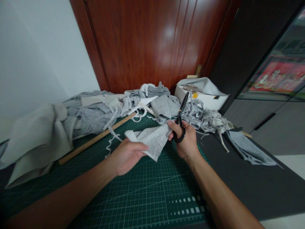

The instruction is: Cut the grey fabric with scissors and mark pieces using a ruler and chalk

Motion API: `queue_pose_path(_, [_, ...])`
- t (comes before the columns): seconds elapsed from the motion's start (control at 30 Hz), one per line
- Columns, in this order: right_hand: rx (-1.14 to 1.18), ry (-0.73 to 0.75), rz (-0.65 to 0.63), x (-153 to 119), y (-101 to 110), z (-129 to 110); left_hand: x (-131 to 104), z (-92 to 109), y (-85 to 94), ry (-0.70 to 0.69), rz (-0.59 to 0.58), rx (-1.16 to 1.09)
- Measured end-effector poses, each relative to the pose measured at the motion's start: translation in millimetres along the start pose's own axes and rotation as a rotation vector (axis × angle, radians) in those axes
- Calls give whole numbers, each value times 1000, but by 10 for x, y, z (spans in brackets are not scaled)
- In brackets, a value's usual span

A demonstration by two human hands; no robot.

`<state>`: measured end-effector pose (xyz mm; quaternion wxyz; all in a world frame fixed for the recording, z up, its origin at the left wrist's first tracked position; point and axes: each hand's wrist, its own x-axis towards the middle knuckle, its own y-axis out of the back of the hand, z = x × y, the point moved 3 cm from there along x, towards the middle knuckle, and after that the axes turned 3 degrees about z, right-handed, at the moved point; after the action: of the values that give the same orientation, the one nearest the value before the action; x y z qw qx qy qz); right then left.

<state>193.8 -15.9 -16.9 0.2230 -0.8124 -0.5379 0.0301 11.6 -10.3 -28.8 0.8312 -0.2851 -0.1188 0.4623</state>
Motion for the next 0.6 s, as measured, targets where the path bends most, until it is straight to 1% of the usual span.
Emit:
queue_pose_path(0.1, [-26,-13,-4,15,22,-15,12,61,22,-28,-8,-28])
queue_pose_path(0.27, [-72,-38,-24,0,18,-15,17,12,38,39,-80,11])
queue_pose_path(0.43, [-106,-35,-46,-23,-4,-26,28,-34,63,17,2,68])
queue_pose_path(0.6, [-131,-20,-28,-7,32,-24,40,-33,93,42,-23,75])
